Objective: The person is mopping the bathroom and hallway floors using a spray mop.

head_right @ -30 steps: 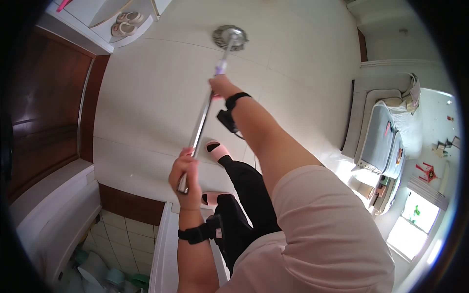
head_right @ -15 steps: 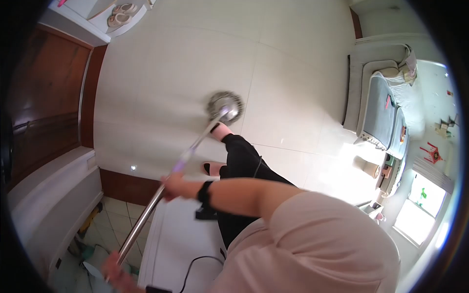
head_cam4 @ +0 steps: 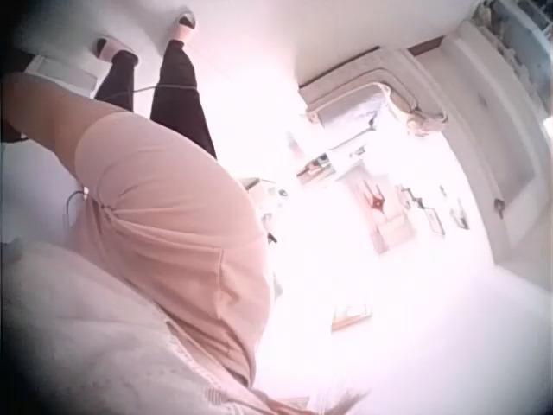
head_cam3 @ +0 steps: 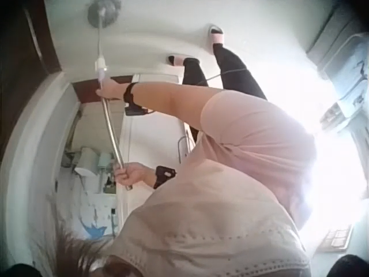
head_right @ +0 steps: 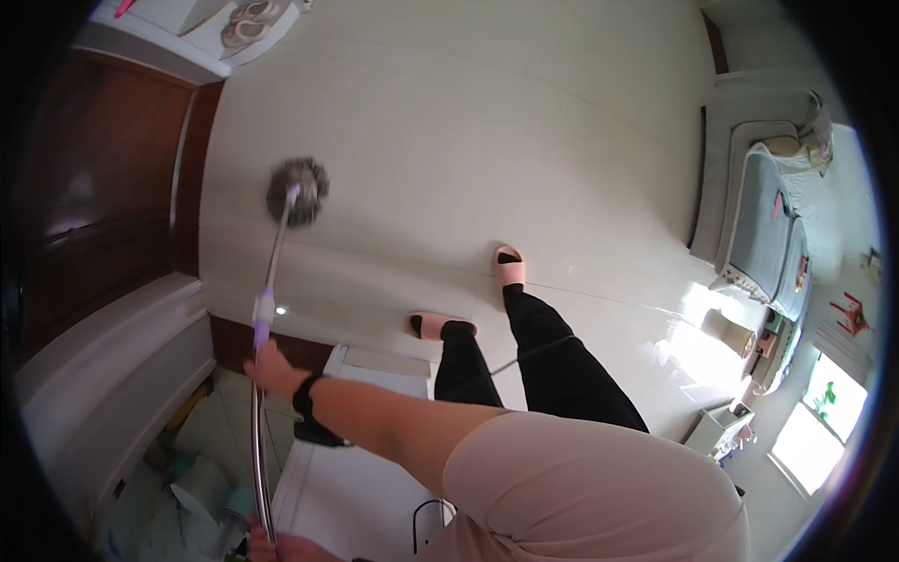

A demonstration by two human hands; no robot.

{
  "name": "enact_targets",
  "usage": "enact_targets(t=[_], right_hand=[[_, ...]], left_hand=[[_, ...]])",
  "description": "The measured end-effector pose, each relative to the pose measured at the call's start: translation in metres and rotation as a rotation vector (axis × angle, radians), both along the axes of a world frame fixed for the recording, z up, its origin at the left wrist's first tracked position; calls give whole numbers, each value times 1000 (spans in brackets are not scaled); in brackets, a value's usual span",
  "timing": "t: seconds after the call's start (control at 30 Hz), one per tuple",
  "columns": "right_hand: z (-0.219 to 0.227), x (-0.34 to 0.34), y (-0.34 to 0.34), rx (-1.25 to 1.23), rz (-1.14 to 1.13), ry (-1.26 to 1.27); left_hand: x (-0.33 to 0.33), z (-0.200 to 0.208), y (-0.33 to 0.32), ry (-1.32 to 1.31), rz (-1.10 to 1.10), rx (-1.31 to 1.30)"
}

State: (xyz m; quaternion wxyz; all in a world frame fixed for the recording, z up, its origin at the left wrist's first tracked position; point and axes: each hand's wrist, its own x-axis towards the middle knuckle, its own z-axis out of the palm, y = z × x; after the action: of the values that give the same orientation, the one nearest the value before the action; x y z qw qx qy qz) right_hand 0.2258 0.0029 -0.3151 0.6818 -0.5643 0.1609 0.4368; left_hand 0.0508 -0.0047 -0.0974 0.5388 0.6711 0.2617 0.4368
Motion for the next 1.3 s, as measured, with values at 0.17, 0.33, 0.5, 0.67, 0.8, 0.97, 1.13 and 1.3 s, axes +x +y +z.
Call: enact_targets(t=[0.17, 0.33, 0.5, 0.67, 0.8, 0.97, 1.13, 1.3], right_hand=[[-85, 140, -162, -399, -303, -167], [-146, 204, -404, -595, -564, -144], [-192, 166, -635, -727, -768, -13], [-194, 54, -739, -765, -912, 223], [-187, -36, -709, -458, -1040, 428], [-116, -38, -527, 52, -962, 463], [19, 13, -328, 306, -338, 632], [65, 26, -159, 508, -131, 597]], left_hand=[[98, -95, -71, 118, -453, -209], [187, -166, -224, 256, -803, -304], [221, -228, -369, 423, -1327, -308], [216, -244, -443, 561, -1610, -452], [214, -207, -414, 630, -1727, -500], [203, -119, -247, 670, -1352, -398], [125, 21, -23, 534, -980, -86], [82, 119, -61, 604, -444, 495]])
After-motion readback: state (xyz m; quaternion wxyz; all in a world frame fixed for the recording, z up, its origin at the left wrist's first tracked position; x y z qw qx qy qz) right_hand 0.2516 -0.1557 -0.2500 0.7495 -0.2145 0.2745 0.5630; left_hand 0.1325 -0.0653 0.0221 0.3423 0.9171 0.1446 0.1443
